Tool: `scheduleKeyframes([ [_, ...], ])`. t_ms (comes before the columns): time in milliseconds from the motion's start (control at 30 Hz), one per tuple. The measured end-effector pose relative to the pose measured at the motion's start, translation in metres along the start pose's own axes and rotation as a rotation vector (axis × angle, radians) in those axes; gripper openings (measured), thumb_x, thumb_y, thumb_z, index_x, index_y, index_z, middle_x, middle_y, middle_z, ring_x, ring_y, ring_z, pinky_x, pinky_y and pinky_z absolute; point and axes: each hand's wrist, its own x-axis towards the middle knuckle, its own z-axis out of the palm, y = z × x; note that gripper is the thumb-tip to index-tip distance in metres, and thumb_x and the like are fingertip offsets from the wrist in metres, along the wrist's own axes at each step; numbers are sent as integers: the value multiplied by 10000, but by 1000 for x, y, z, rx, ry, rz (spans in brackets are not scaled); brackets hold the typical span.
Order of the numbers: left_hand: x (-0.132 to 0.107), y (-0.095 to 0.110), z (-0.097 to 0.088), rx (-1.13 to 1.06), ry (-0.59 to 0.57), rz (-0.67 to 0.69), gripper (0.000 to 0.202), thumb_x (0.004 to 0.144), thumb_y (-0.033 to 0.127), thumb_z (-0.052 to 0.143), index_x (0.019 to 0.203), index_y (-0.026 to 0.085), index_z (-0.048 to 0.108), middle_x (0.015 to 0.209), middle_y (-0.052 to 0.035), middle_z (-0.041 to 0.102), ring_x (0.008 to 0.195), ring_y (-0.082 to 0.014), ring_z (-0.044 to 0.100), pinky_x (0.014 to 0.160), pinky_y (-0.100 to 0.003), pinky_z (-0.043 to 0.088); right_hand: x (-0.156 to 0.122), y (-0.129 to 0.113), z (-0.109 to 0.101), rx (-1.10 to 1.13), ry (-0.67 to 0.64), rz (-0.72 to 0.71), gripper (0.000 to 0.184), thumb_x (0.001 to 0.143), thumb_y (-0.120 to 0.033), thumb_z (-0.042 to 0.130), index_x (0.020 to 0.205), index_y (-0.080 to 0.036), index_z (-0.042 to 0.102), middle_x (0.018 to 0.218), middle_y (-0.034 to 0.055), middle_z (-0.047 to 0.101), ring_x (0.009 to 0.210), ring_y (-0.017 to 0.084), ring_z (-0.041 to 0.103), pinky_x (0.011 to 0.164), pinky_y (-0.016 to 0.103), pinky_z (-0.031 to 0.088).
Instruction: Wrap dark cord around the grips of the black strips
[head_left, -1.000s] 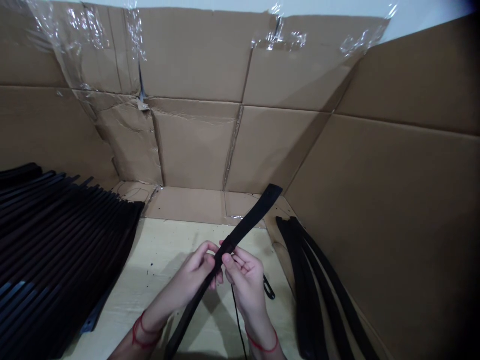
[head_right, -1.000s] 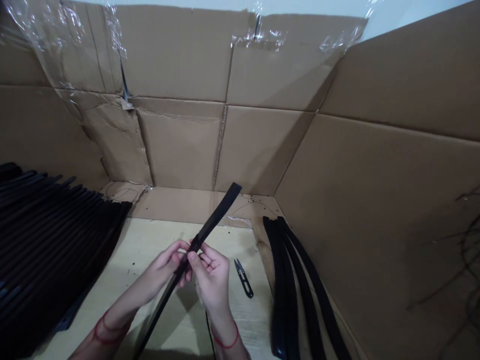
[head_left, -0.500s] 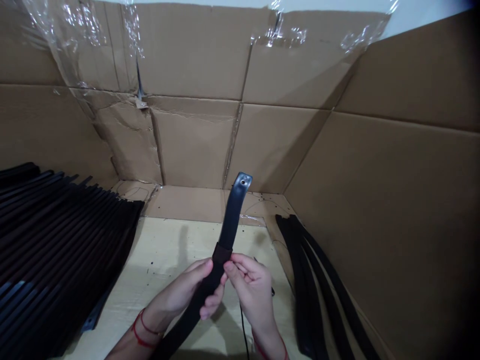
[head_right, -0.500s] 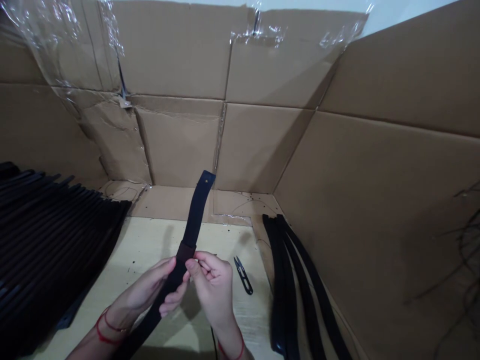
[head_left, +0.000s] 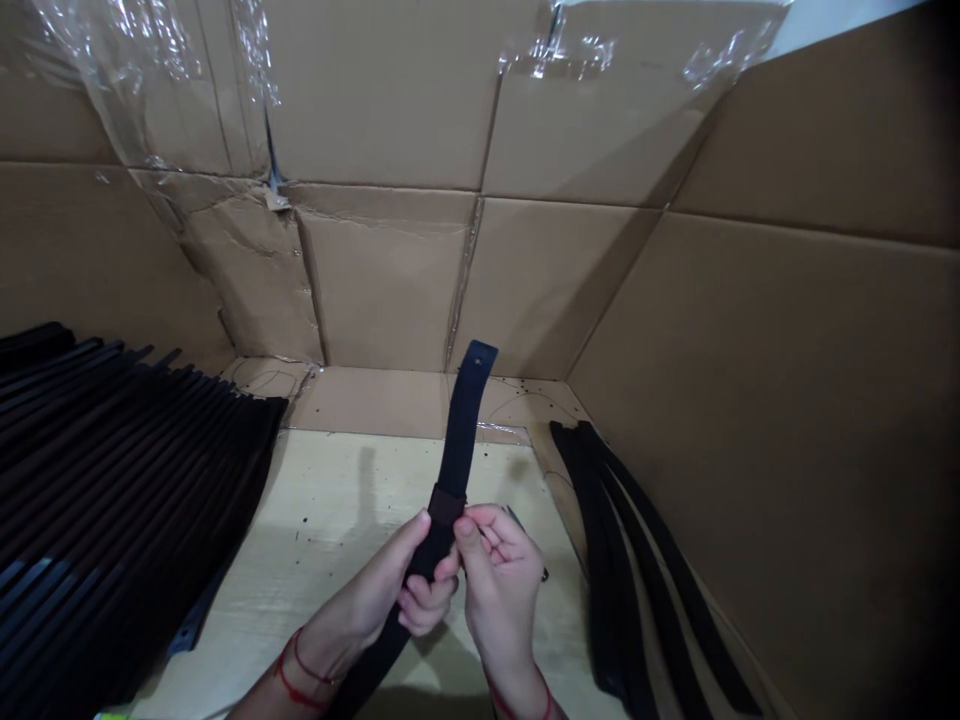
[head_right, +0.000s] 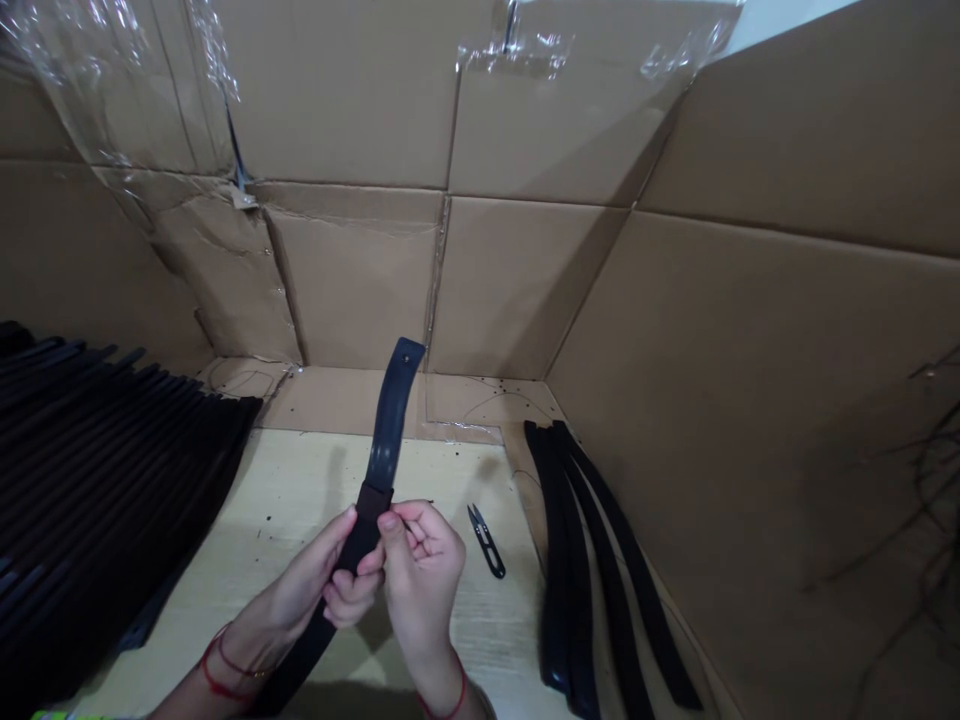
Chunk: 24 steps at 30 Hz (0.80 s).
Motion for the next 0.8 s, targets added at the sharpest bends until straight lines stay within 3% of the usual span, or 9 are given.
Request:
scheduleKeyframes([
  [133,1,2,-3,-2,4,-16,589,793,765,417,701,184,444,433,112,250,341,-29,132,365,-223,53,2,2,1,-1,-15,1,353,762,-483,732,674,-170,596,403,-9,590,324,123,550,343,184,418],
  [333,1,6,-3,29,-19,-27,630,789,812,352,635,203,398,403,119,187,319,-36,101,337,-212,68,4,1,1,8,-67,-19,337,780,-476,717,678,-183,584,385,-39,552,273,107,483,338,200,403],
  [467,-2,9,-3,26,-45,11,623,805,799,351,628,203,399,400,120,197,307,-30,100,314,-196,77,10,2,-3,5,-144,-19,290,760,-439,745,703,-165,666,480,-7,607,398,122,531,415,221,430],
  [567,-3,11,-6,13,-97,15,619,816,788,348,637,199,419,394,117,220,284,-31,123,286,-180,95,14,3,-6,52,-194,23,303,736,-438,773,835,-155,733,557,12,649,468,127,541,442,221,409],
  [700,3,12,-18,-6,-256,-76,671,810,816,265,602,204,446,331,93,264,214,-67,214,234,-193,173,18,7,-11,106,-378,115,396,758,-509,736,890,-137,761,475,-4,597,409,110,478,416,216,348],
  [800,10,10,-24,74,-248,-219,840,749,877,90,569,175,516,327,48,328,222,-89,291,243,-219,215,21,10,-13,129,-416,149,407,727,-515,760,868,-134,768,546,21,640,446,123,514,426,218,371],
])
